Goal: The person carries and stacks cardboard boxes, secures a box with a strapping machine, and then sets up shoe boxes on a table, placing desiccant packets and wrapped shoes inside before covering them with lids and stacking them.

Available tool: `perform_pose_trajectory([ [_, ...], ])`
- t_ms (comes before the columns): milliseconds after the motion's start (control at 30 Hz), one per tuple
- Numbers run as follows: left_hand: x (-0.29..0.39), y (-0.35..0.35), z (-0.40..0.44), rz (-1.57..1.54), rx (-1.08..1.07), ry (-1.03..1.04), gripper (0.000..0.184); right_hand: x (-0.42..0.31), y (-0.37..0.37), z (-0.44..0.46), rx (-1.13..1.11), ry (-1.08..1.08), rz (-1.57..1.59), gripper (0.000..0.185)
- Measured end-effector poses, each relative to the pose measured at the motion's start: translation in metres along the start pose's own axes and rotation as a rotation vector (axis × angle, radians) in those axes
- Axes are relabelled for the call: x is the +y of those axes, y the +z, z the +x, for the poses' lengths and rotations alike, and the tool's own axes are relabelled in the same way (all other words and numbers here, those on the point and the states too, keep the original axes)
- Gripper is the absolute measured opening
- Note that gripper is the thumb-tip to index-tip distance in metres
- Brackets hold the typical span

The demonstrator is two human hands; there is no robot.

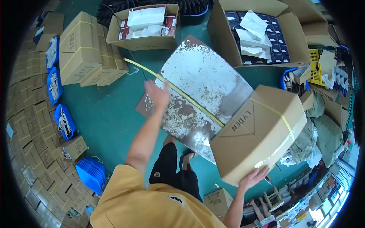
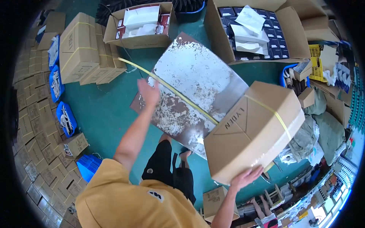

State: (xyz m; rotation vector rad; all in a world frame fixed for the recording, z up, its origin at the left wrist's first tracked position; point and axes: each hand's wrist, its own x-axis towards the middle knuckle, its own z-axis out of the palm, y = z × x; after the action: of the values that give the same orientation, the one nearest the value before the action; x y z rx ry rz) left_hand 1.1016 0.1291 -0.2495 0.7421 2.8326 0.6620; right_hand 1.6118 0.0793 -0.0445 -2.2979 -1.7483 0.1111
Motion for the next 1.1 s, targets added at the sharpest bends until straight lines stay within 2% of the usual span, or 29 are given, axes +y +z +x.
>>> perform_pose_trajectory([
  [33,-0.001,-0.001,0.037,-0.001,-0.013,-0.186,0.091,-0.002,0.002,0.0,-0.003,-0.004,-0.014,0.062],
  [100,-0.019,0.015,0.094,0.136,-0.219,-0.456,0.085,-0.002,0.0,0.0,-0.031,-0.032,0.029,0.062],
  [167,-0.095,0.076,0.139,-0.151,-0.483,-0.354,0.074,-0.011,0.006,-0.002,-0.028,-0.03,0.015,0.063],
  [200,-0.088,0.066,0.153,-0.303,-0.62,-0.328,0.068,-0.012,0.007,-0.004,-0.022,-0.02,0.016,0.063],
  [233,-0.069,0.068,0.141,-0.636,-0.245,-0.453,0.044,-0.013,0.007,-0.005,-0.027,-0.016,0.013,0.063],
  [333,0.064,-0.026,0.085,-1.093,-0.101,-0.076,0.029,-0.013,0.007,-0.003,-0.012,-0.028,0.014,0.062],
  [367,0.098,-0.05,0.057,-0.844,-0.079,0.133,0.019,-0.011,0.002,-0.002,-0.019,-0.057,-0.018,0.061],
  [400,0.137,-0.088,0.018,-0.645,-0.195,0.236,0.021,-0.01,-0.002,-0.001,-0.028,-0.093,-0.047,0.059],
  [433,0.163,-0.096,-0.013,-0.703,-0.096,0.684,0.024,-0.026,-0.009,0.001,0.026,-0.149,-0.029,0.056],
  [467,0.188,-0.111,-0.047,-0.386,-0.264,0.861,0.03,-0.049,-0.018,0.008,0.042,-0.148,0.002,0.056],
  [533,0.23,-0.151,-0.123,-0.536,-0.584,1.066,0.035,-0.097,-0.047,0.019,0.128,-0.653,-0.002,0.053],
  [567,0.242,-0.168,-0.162,-0.445,-0.733,1.116,0.031,-0.11,-0.057,0.02,0.157,-0.734,-0.032,0.048],
  [600,0.246,-0.177,-0.198,-0.438,-0.742,1.201,0.029,-0.115,-0.075,0.03,0.178,-0.716,-0.019,0.048],
  [667,0.247,-0.184,-0.241,-0.395,-0.741,1.301,0.026,-0.113,-0.108,0.043,-0.164,-0.744,-0.225,0.041],
  [733,0.248,-0.188,-0.265,-0.516,-0.715,1.174,0.022,-0.036,-0.105,0.044,-0.067,-0.552,-0.061,0.037],
  [800,0.256,-0.193,-0.279,-0.422,-0.658,1.137,0.02,0.051,-0.099,0.036,0.014,-0.392,-0.206,0.04],
  [867,0.27,-0.196,-0.297,-0.486,-0.781,0.974,0.031,0.152,-0.075,0.014,0.025,-0.198,-0.26,0.04],
  [933,0.277,-0.18,-0.338,-0.566,-0.719,1.052,0.032,0.237,-0.041,-0.013,0.058,-0.033,-0.263,0.035],
  [1000,0.296,-0.19,-0.377,-0.426,-0.839,0.962,0.037,0.254,-0.029,-0.024,0.075,0.187,-0.223,0.028],
  [1067,0.298,-0.163,-0.405,-0.321,-0.637,1.23,0.049,0.291,0.017,-0.026,0.168,0.267,0.074,0.031],
  [1100,0.3,-0.16,-0.418,-0.261,-0.677,1.217,0.053,0.293,0.027,-0.02,0.147,0.467,0.282,0.027],
])
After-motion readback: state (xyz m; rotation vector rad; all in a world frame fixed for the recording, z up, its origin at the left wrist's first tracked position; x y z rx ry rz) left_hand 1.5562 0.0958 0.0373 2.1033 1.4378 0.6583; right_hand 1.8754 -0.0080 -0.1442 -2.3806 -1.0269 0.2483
